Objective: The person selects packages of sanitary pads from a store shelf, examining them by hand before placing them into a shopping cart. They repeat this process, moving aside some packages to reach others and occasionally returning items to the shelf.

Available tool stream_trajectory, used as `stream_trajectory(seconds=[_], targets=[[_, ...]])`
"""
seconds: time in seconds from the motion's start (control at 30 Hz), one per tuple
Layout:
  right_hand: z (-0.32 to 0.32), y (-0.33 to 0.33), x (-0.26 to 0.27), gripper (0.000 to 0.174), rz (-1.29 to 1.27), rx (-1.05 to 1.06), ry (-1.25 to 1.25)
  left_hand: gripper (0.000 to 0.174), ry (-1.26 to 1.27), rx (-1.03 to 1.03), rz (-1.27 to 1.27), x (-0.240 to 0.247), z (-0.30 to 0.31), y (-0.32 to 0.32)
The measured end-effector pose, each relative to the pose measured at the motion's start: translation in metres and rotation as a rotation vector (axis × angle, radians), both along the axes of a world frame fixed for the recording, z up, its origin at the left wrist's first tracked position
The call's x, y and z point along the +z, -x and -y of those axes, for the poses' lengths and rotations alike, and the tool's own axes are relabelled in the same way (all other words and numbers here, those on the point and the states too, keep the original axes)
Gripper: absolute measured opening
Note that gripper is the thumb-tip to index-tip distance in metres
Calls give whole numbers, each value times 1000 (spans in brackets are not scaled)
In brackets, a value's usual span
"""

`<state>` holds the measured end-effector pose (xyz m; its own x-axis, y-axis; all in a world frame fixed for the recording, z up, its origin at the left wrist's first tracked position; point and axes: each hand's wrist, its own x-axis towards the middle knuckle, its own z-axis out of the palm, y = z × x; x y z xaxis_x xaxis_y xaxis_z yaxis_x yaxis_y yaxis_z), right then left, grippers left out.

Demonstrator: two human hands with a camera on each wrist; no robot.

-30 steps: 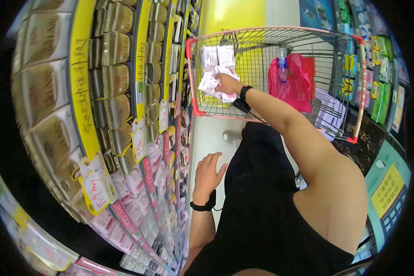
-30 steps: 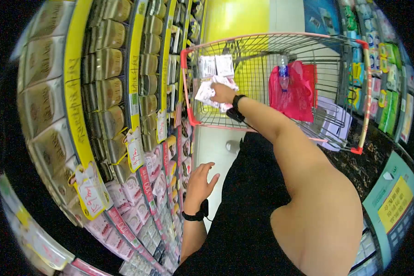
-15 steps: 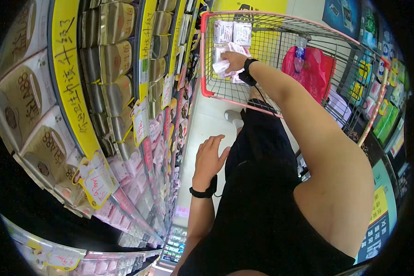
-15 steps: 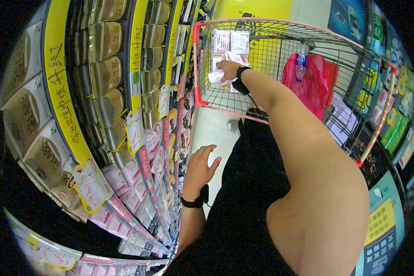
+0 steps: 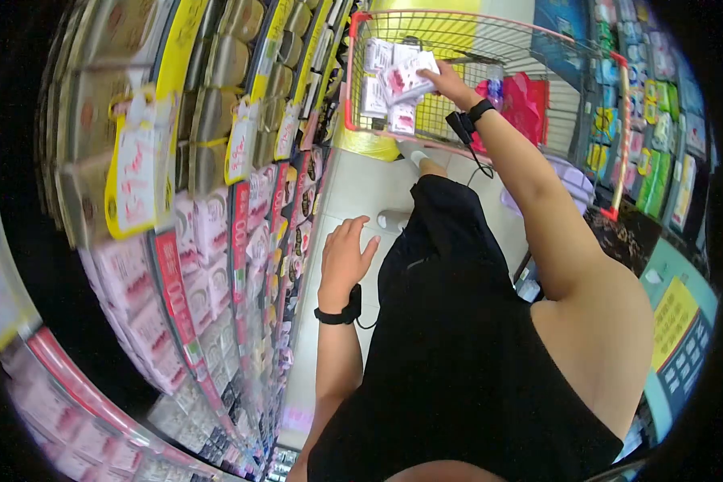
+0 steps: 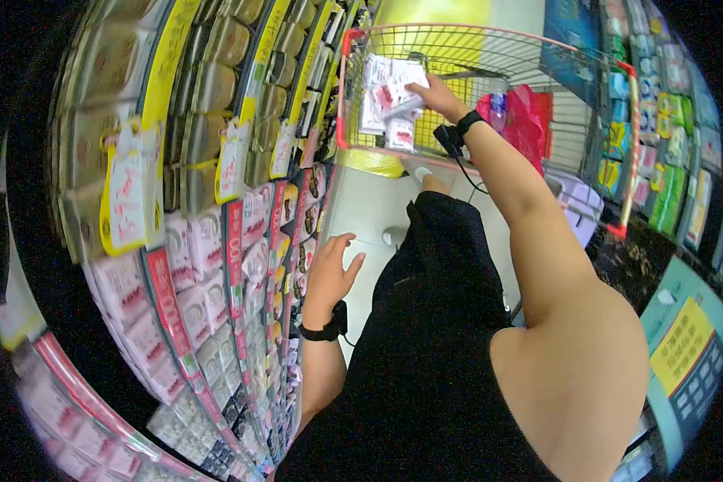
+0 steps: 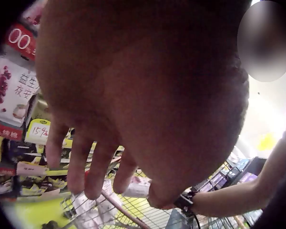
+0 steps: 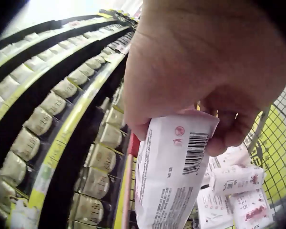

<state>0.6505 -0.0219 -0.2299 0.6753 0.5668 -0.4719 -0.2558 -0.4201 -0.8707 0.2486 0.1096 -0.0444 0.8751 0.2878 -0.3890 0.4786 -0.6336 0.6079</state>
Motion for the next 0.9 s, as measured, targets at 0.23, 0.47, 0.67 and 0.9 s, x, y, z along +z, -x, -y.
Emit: stream_trajectory(seconds=[0.23,0.47,0.67,0.9], targets=[[50,125,93,38,-543,-532,-450,42,15,-5,32,-19,29,136],[37,222,104,38,-632,-304,-427,42,2,112,8,-21,42,233],[-29,301,162,51,-562,414,-545,49,36,411,126,-5,48,271],[-86,405,265,75,-35,1270,-439,74,758,947,970,20,70,286]])
